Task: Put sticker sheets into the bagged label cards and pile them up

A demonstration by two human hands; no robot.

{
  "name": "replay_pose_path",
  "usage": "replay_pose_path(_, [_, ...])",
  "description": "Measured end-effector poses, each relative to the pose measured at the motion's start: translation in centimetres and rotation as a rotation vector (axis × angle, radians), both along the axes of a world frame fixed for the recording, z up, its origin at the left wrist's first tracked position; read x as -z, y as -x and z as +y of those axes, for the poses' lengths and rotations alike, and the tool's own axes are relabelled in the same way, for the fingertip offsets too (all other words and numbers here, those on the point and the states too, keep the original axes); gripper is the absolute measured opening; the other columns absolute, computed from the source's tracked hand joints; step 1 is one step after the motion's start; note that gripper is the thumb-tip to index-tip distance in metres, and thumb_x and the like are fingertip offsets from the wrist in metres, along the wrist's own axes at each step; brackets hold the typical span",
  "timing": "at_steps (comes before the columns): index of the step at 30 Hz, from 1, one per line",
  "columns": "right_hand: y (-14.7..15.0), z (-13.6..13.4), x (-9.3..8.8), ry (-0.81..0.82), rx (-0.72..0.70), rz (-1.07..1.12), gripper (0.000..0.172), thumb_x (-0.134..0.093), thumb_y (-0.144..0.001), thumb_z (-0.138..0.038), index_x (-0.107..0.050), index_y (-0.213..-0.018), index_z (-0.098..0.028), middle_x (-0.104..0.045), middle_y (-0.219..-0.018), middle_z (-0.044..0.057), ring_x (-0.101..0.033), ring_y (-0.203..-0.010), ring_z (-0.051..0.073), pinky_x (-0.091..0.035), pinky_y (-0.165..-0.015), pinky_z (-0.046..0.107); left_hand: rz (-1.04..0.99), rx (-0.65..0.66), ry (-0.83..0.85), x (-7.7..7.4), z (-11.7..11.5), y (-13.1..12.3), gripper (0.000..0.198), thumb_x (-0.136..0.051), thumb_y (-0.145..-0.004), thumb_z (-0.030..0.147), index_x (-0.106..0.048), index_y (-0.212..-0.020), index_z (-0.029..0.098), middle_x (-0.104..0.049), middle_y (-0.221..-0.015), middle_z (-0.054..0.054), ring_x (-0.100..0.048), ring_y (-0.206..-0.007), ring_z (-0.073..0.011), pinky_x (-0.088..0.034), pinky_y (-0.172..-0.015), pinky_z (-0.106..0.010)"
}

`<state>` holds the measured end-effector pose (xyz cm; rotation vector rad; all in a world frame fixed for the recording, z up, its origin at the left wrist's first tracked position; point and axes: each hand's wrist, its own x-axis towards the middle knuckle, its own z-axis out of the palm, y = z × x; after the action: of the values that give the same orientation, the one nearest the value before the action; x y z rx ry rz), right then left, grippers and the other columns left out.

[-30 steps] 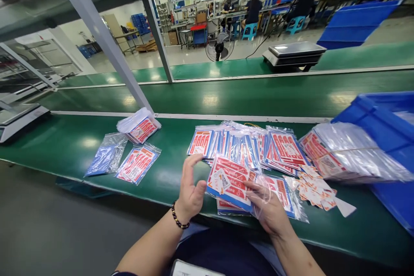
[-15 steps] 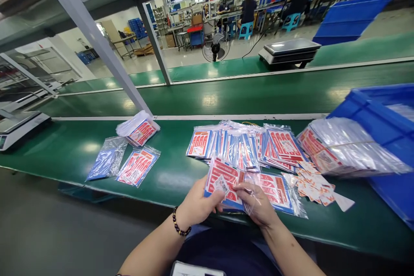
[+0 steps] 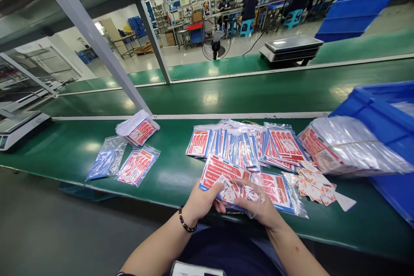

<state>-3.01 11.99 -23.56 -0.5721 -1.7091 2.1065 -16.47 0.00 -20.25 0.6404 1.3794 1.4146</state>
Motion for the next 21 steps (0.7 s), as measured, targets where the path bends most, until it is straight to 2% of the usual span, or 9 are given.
replay_pose_path(3, [-0.3,0.3,-0.1,-0.137,-0.029,-0.069,0.045,-0.069,-0.067,-0.030,-0.060,-0.109,-0.016,-0.059,-0.106,0.009,-0.057,-0.095,0.020,-0.043,-0.086,0.031,-0.035,-0.033,-0.012,0.6,0.2,-0.1,0.043,-0.052,-0.079,0.046,-0.053,-0.080,0.003,-0.054,-0.049,-0.008,-0.051,-0.040,-0.0139,-0.041,-0.040,-0.021])
replay_pose_path(7, [-0.1,0.2,-0.2,-0.201,0.000,-0.114,0.031,-0.068,-0.067,-0.033,-0.063,-0.090,-0.013,-0.060,-0.089,0.007,-0.057,-0.082,0.016,-0.045,-0.074,0.026,-0.022,-0.059,0.022,0.9,0.4,0.0,0.043,-0.053,-0.079,0.047,-0.053,-0.080,0.004,-0.055,-0.050,-0.008,-0.052,-0.040,-0.0147,-0.041,-0.039,-0.021])
replay_pose_path(11, [0.3,0.2,-0.4,0.007,0.094,-0.085,0.026,-0.066,-0.070,-0.036,-0.057,-0.074,-0.012,-0.053,-0.067,0.002,-0.050,-0.062,0.009,-0.042,-0.062,0.022,0.070,-0.080,0.075,0.9,0.2,0.7,0.045,-0.052,-0.079,0.046,-0.054,-0.070,0.003,-0.055,-0.049,-0.010,-0.052,-0.040,-0.0143,-0.043,-0.042,-0.023])
replay_pose_path(13, [-0.5,1.4,-0.4,0.128,0.197,-0.078,0.029,-0.068,-0.067,-0.037,-0.054,-0.071,-0.012,-0.055,-0.076,0.003,-0.051,-0.065,0.010,-0.042,-0.064,0.023,0.088,-0.117,0.076,1.0,-0.1,1.3,0.044,-0.052,-0.079,0.046,-0.053,-0.068,0.003,-0.055,-0.050,-0.011,-0.052,-0.042,-0.0138,-0.043,-0.044,-0.023])
replay_pose_path(15, [-2.1,3.5,-0.6,0.158,0.347,-0.117,0.034,-0.071,-0.061,-0.040,-0.055,-0.073,-0.012,-0.057,-0.087,0.006,-0.054,-0.068,0.013,-0.044,-0.068,0.027,0.023,-0.185,0.041,1.3,-0.3,2.0,0.042,-0.054,-0.078,0.045,-0.053,-0.073,0.003,-0.055,-0.051,-0.009,-0.053,-0.043,-0.0138,-0.043,-0.044,-0.023])
replay_pose_path(17, [-4.2,5.9,-1.1,0.020,0.571,-0.219,0.041,-0.071,-0.059,-0.045,-0.057,-0.081,-0.013,-0.058,-0.083,0.007,-0.055,-0.069,0.016,-0.044,-0.073,0.033,-0.099,-0.248,-0.006,1.6,-0.5,2.3,0.040,-0.057,-0.077,0.044,-0.051,-0.079,0.005,-0.055,-0.053,-0.007,-0.052,-0.044,-0.0132,-0.042,-0.043,-0.022])
replay_pose_path(18, [-5.2,7.0,-1.5,-0.135,0.725,-0.285,0.041,-0.068,-0.061,-0.047,-0.058,-0.082,-0.013,-0.058,-0.081,0.008,-0.056,-0.072,0.019,-0.043,-0.076,0.036,-0.165,-0.273,-0.032,1.8,-0.4,2.3,0.040,-0.058,-0.076,0.044,-0.050,-0.081,0.005,-0.055,-0.055,-0.006,-0.052,-0.044,-0.0126,-0.041,-0.043,-0.022])
replay_pose_path(20, [-6.5,8.3,-2.4,-0.639,0.956,-0.459,0.041,-0.063,-0.068,-0.045,-0.063,-0.093,-0.014,-0.057,-0.101,0.012,-0.051,-0.101,0.025,-0.036,-0.092,0.038,-0.286,-0.317,-0.096,1.9,-0.1,1.8,0.040,-0.058,-0.076,0.044,-0.049,-0.086,0.006,-0.056,-0.060,-0.005,-0.051,-0.045,-0.0110,-0.041,-0.044,-0.022])
replay_pose_path(21, [-6.7,8.3,-2.9,-0.803,1.023,-0.496,0.045,-0.061,-0.070,-0.045,-0.062,-0.101,-0.013,-0.054,-0.110,0.014,-0.047,-0.108,0.027,-0.034,-0.095,0.038,-0.337,-0.336,-0.132,2.0,0.1,1.5,0.039,-0.058,-0.077,0.043,-0.048,-0.089,0.007,-0.057,-0.064,-0.004,-0.050,-0.045,-0.0103,-0.041,-0.045,-0.022])
